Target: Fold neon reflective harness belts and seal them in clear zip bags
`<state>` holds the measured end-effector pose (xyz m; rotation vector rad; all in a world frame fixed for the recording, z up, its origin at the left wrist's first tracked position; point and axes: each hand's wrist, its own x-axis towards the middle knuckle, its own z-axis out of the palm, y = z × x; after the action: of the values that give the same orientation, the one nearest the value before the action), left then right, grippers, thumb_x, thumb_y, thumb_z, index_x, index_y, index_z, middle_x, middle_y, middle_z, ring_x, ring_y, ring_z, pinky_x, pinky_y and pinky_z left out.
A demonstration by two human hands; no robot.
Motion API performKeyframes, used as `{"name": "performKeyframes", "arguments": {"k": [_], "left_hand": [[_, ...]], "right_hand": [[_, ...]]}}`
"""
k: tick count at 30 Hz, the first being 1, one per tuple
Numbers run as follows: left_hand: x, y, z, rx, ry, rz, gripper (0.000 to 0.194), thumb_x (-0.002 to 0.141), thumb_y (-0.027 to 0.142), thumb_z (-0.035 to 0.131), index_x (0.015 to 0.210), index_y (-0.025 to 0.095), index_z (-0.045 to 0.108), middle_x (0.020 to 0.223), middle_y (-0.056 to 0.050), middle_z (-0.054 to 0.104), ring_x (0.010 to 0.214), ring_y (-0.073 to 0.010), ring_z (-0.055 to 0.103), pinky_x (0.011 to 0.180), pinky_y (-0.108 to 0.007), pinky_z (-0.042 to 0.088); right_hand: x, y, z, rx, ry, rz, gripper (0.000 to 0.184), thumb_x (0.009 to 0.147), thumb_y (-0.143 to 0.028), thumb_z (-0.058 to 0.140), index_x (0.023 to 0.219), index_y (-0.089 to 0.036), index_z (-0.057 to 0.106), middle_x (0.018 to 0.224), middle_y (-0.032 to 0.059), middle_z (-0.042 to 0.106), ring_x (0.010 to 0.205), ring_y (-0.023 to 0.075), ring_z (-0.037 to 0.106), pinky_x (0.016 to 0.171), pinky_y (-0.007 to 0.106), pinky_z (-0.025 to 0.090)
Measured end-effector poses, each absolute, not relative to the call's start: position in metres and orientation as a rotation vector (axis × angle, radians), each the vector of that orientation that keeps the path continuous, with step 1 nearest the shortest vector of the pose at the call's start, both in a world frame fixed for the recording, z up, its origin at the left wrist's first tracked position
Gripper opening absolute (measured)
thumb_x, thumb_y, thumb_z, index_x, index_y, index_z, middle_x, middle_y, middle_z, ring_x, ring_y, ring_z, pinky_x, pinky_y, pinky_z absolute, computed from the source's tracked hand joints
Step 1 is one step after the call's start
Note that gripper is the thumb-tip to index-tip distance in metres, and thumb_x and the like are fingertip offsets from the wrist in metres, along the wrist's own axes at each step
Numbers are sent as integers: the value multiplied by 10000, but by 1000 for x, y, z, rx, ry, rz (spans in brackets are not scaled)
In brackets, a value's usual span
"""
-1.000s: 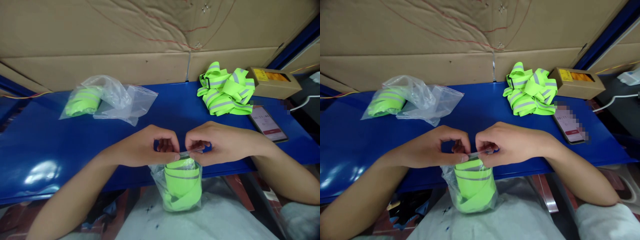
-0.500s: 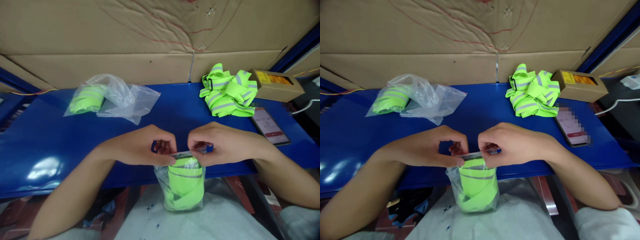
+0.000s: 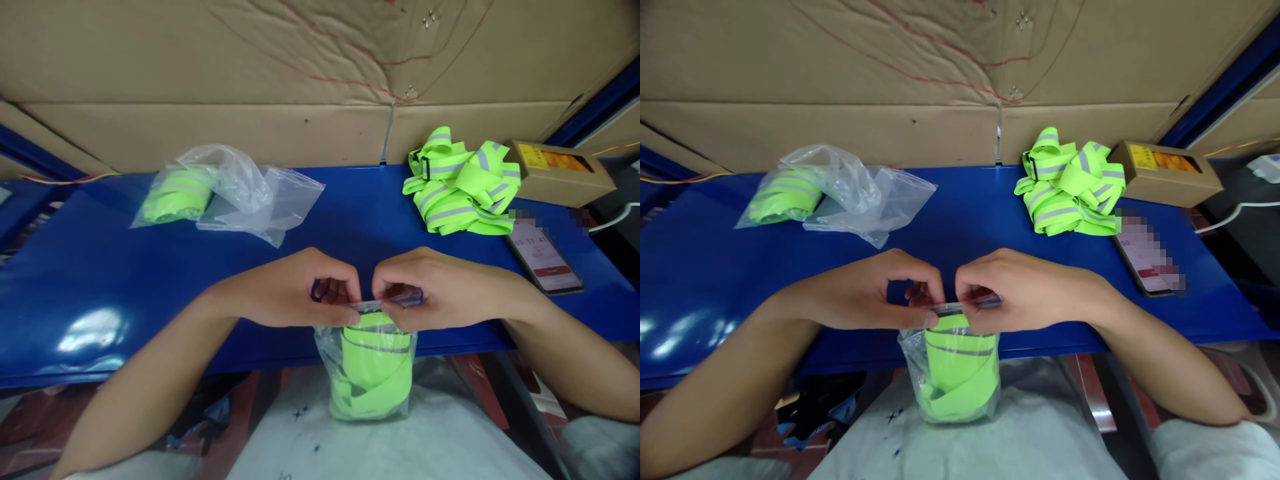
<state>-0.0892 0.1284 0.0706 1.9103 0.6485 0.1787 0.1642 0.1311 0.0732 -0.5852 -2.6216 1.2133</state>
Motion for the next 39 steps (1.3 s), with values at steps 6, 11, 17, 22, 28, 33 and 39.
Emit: {"name": "performKeyframes", "arguments": {"k": [6, 11, 17, 22, 28, 33, 39], "left_hand": [[-89, 130, 71, 1906, 671, 151, 247, 926, 422, 699, 988, 185, 734, 819, 15, 707, 704, -93, 579, 656, -194, 457], [-100, 137, 75, 1919, 659, -96, 306, 908, 499, 704, 941, 196, 732, 812, 18, 701, 723, -110, 597, 654, -205, 444], [-100, 136, 75, 1942, 645, -77, 305, 943, 474, 656, 873, 181, 703, 752, 20, 680, 685, -110, 601, 635, -210, 434], [-101, 136, 77, 1960, 675, -47, 290, 937, 474, 669, 892, 193, 721, 781, 13, 709, 695, -112, 614, 630, -206, 438], [-95, 131, 77, 1969, 652, 72, 236, 947, 398, 657, 857, 181, 676, 740, 27, 652, 668, -99, 560, 622, -206, 425], [-90, 126, 74, 1989, 623, 183, 154, 943, 349, 671, 945, 196, 684, 783, 43, 636, 700, -86, 529, 653, -194, 427], [-88, 123, 75, 1990, 659, 229, 110, 938, 276, 654, 876, 186, 664, 758, 46, 651, 669, -80, 532, 617, -197, 414]], "right_hand": [[163, 130, 69, -538, -2607, 1178, 84, 867, -149, 661, 821, -170, 593, 738, -62, 587, 635, 51, 483, 609, 168, 361], [165, 131, 73, -590, -2622, 1224, 85, 847, -139, 662, 805, -171, 596, 719, -74, 579, 616, 44, 470, 587, 165, 352], [161, 131, 69, -586, -2598, 1238, 52, 857, -146, 646, 826, -171, 613, 733, -69, 587, 633, 48, 480, 599, 161, 369], [160, 131, 70, -557, -2599, 1227, 94, 823, -97, 650, 790, -169, 598, 709, -77, 565, 612, 39, 460, 583, 153, 353], [156, 129, 71, -626, -2566, 1211, 63, 898, -209, 654, 856, -169, 631, 721, -70, 582, 614, 46, 471, 572, 160, 353], [155, 127, 69, -591, -2555, 1222, 96, 860, -134, 664, 816, -173, 588, 687, -90, 532, 582, 35, 422, 555, 156, 328], [155, 127, 66, -570, -2532, 1182, 94, 844, -124, 672, 824, -176, 596, 701, -84, 540, 598, 42, 431, 571, 161, 338]]}}
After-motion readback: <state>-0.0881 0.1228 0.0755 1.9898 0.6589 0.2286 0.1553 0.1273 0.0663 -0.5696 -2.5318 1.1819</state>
